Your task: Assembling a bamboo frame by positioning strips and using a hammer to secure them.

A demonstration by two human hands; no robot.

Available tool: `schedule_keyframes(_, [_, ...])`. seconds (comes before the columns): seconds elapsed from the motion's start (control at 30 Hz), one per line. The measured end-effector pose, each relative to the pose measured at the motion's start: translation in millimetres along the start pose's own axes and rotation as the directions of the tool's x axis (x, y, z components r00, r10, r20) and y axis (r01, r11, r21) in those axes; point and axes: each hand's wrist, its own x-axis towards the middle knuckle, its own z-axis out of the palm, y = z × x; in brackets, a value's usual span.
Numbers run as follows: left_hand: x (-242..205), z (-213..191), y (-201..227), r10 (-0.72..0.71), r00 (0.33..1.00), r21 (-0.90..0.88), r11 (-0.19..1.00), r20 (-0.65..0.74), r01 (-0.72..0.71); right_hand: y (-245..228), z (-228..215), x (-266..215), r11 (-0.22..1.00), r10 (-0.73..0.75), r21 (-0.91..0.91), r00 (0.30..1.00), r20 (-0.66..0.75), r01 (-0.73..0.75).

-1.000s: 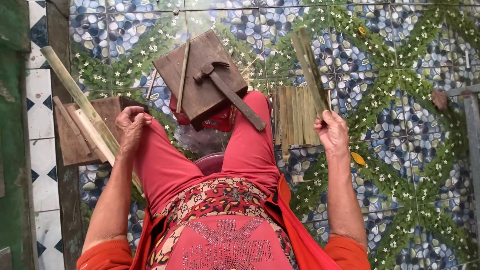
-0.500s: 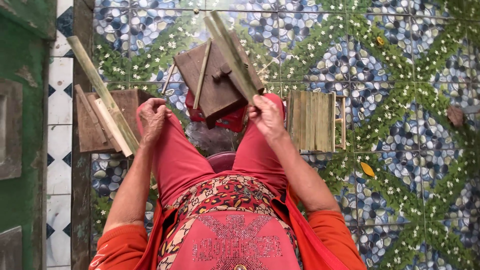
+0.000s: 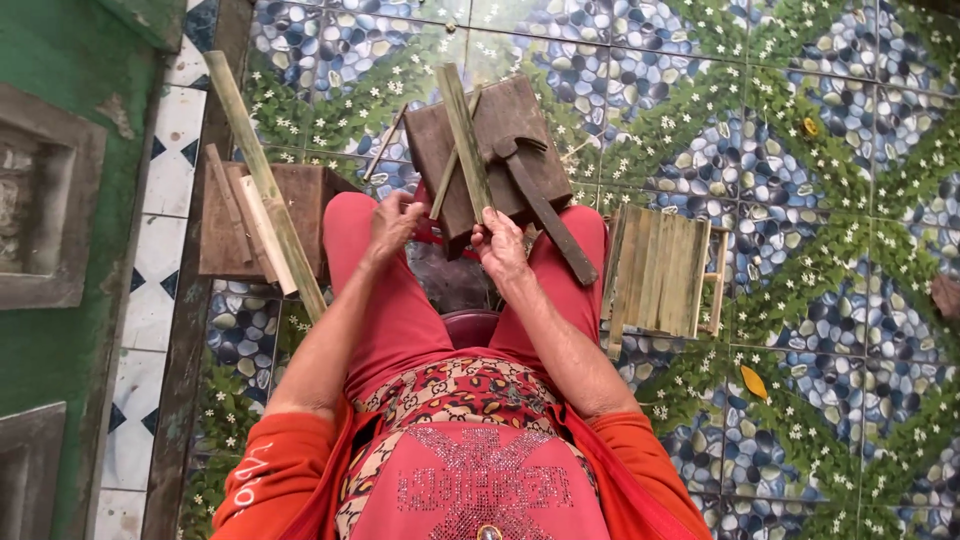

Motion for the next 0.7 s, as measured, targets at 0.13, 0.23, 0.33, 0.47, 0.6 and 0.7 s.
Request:
schedule_keyframes(0.13, [3, 27, 4, -0.049, 0.998, 0.282, 0.958, -0.037, 0.057, 8, 3, -7, 1.000, 0.024, 0.011, 1.000, -0.017, -0.023])
schedule_keyframes(0.23, [3, 35, 11, -0.027, 0.994, 0.255, 0.965, -0.108, 0.054, 17, 2, -1, 0.999, 0.041, 0.014, 0.999, -0.035, -0.041])
schedule_keyframes(0.33, [-13, 34, 44, -0.056, 0.991, 0.265, 0.960, -0.118, 0.086, 24, -5, 10, 0.999, 0.045, 0.029, 0.998, -0.050, -0.043])
schedule_keyframes(0.47, [-19, 35, 53, -0.028, 0.982, 0.315, 0.945, -0.189, 0.088, 20, -1, 4, 0.999, 0.034, 0.014, 0.998, -0.044, -0.034])
schedule_keyframes(0.6, [-18, 34, 40, -0.052, 0.976, 0.224, 0.969, -0.210, 0.100, 17, 7, -5, 1.000, 0.022, -0.022, 0.999, -0.031, -0.022])
schedule_keyframes(0.7, [-13, 40, 19, -0.085, 0.981, 0.049, 0.994, -0.175, 0.095, 19, 12, -14, 0.994, -0.010, -0.106, 1.000, 0.015, 0.011])
